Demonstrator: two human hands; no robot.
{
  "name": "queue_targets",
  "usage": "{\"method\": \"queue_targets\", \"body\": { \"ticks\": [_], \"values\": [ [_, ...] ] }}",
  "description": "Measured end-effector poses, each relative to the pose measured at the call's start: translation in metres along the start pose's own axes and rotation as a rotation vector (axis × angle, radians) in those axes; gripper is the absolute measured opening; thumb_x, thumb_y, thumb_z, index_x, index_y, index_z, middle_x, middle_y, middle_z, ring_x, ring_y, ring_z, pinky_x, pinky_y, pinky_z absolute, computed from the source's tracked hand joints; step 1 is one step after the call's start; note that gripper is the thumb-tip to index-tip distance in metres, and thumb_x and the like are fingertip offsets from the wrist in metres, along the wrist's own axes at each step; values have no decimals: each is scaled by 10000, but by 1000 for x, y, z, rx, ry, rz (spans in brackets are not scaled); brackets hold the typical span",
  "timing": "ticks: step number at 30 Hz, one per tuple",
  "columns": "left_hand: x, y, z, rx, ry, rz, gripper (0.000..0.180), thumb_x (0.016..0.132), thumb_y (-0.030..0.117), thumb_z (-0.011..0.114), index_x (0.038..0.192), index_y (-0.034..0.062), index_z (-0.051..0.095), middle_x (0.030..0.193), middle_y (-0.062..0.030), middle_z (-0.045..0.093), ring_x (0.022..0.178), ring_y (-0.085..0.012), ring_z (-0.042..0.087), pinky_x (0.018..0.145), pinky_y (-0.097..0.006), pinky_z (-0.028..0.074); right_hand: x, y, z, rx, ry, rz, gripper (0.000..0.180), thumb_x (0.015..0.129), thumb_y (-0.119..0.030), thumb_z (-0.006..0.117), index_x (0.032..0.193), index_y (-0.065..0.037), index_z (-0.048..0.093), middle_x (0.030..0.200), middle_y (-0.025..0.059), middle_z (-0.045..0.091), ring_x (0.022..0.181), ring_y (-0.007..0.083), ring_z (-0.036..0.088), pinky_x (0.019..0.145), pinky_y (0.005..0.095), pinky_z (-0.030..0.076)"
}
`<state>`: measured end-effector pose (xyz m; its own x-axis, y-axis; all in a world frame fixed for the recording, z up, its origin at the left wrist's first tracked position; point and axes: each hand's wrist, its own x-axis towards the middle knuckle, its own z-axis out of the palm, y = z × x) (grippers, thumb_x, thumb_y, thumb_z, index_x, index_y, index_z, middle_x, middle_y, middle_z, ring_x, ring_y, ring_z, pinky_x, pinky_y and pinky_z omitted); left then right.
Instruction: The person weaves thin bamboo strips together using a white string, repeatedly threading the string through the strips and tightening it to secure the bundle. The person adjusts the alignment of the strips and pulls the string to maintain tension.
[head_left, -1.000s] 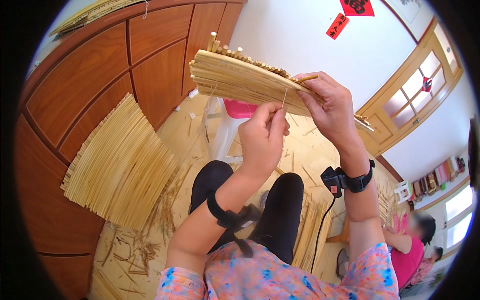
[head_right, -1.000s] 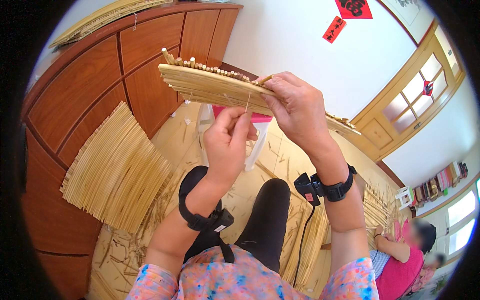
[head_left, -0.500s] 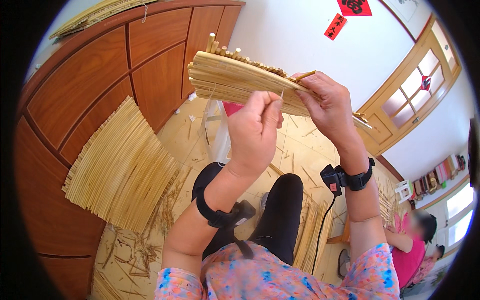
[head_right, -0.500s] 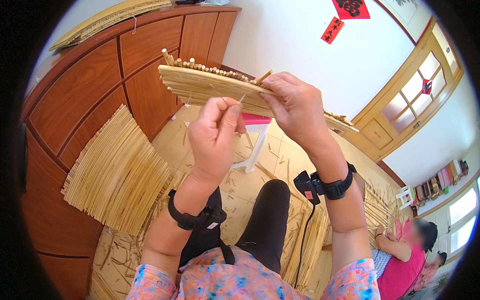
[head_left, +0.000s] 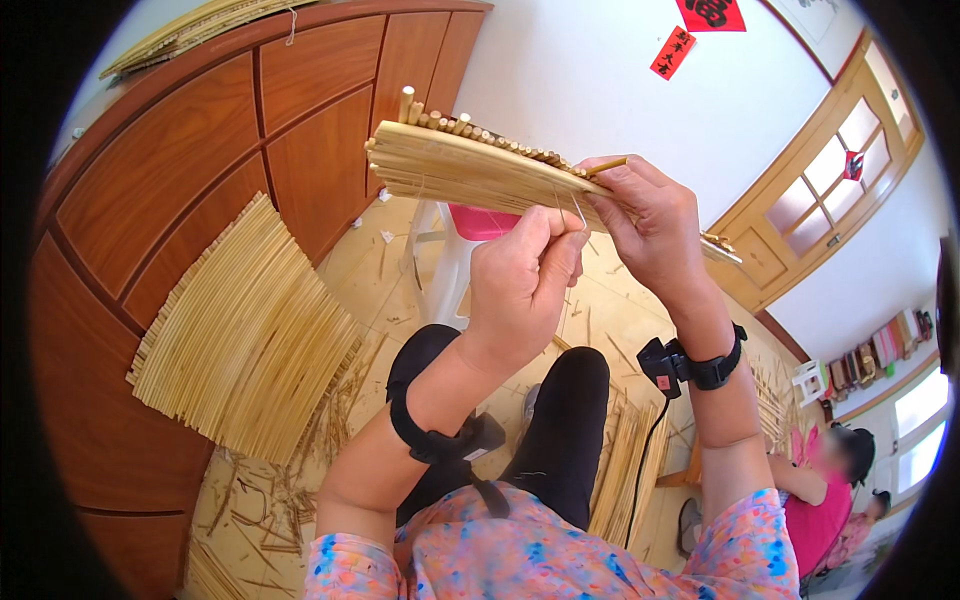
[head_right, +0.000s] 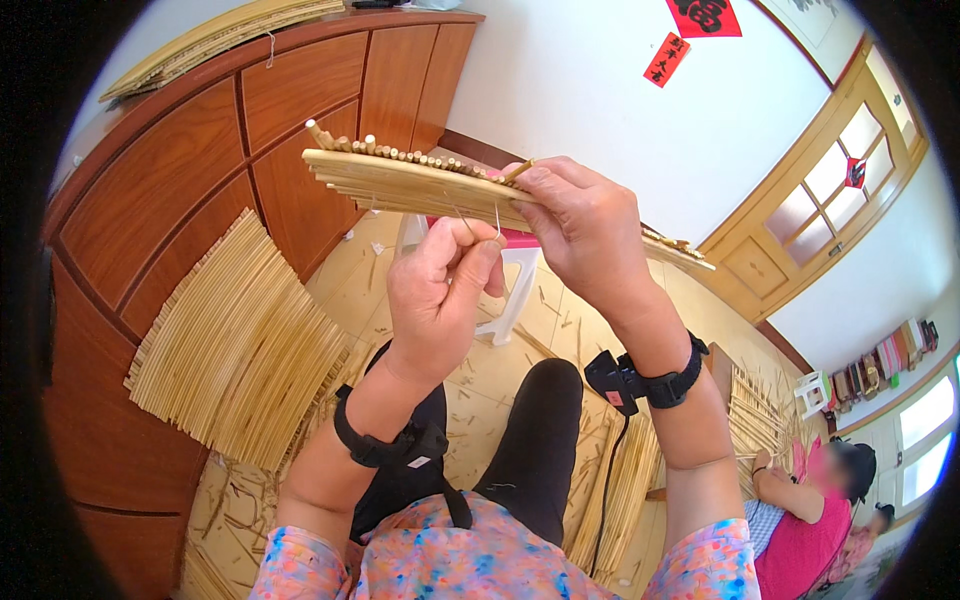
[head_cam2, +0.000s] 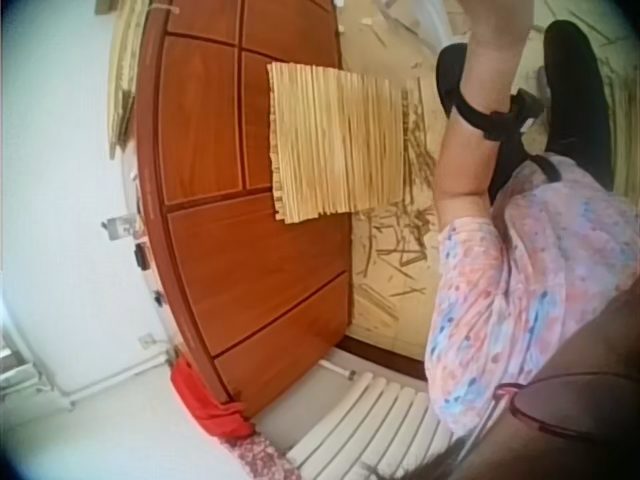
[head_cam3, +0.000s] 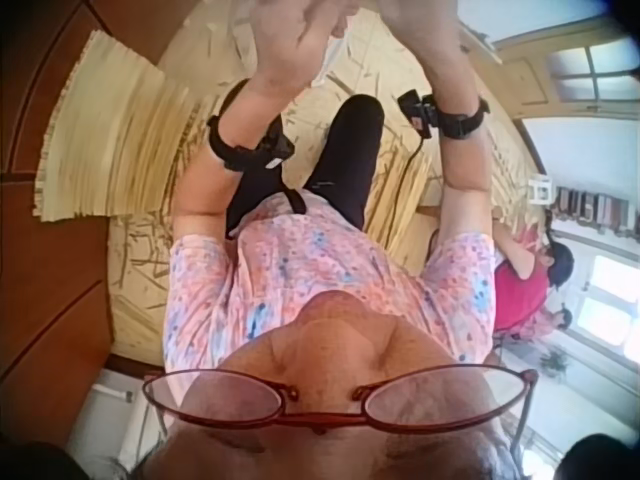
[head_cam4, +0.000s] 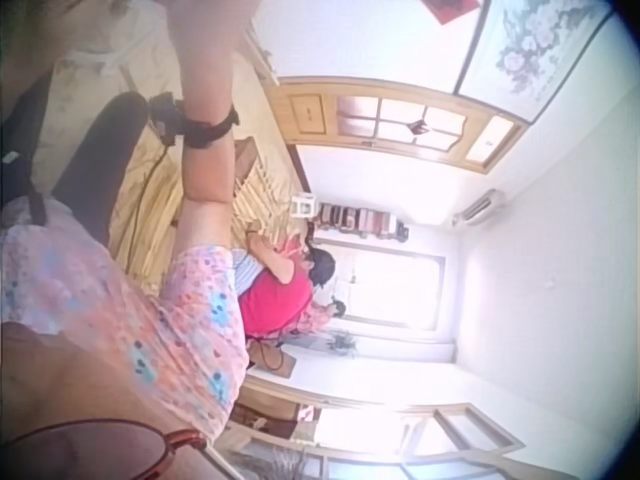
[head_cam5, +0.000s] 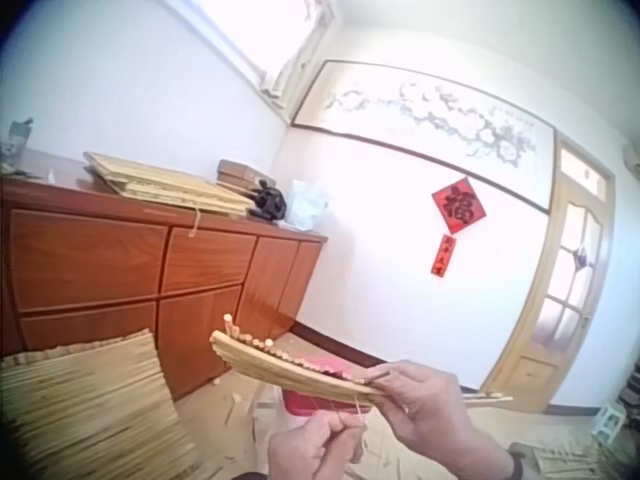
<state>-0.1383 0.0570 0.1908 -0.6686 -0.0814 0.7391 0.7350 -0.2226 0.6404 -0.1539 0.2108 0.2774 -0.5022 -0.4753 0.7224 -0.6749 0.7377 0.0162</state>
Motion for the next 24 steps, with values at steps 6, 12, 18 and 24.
{"method": "queue_targets", "body": {
  "ticks": [6, 12, 18, 24],
  "values": [
    [-3, -15, 3, 127, -57, 197, 46, 953, 48, 662, 939, 35, 619, 713, -148, 623, 606, -329, 627, 553, -371, 482, -6, -4, -1, -36, -41, 7, 221, 854, 80, 678, 1058, 4, 716, 1059, 100, 744, 849, 231, 728, 753, 298, 581],
    [-4, -6, -7, 88, -79, 140, 46, 949, 58, 675, 947, 36, 635, 716, -137, 626, 608, -315, 628, 559, -358, 485, -9, 3, 4, 24, 19, 1, 211, 834, 30, 711, 1038, -24, 719, 1028, 89, 747, 809, 270, 722, 695, 325, 580],
    [-3, -4, -12, 298, -27, 250, 29, 954, -5, 649, 983, -5, 654, 739, -107, 654, 632, -205, 658, 589, -297, 508, -3, 6, 2, 24, 31, 45, 216, 838, 42, 699, 1046, -13, 715, 1031, 93, 743, 829, 267, 720, 724, 321, 579],
    [-7, -14, 11, 382, 27, 359, 67, 920, -5, 688, 976, -11, 653, 801, -145, 674, 658, -276, 673, 603, -340, 532, 0, 12, 2, 32, 42, 9, 215, 842, 54, 694, 1045, -13, 715, 1035, 98, 744, 825, 257, 719, 730, 320, 580]
  ]
}}
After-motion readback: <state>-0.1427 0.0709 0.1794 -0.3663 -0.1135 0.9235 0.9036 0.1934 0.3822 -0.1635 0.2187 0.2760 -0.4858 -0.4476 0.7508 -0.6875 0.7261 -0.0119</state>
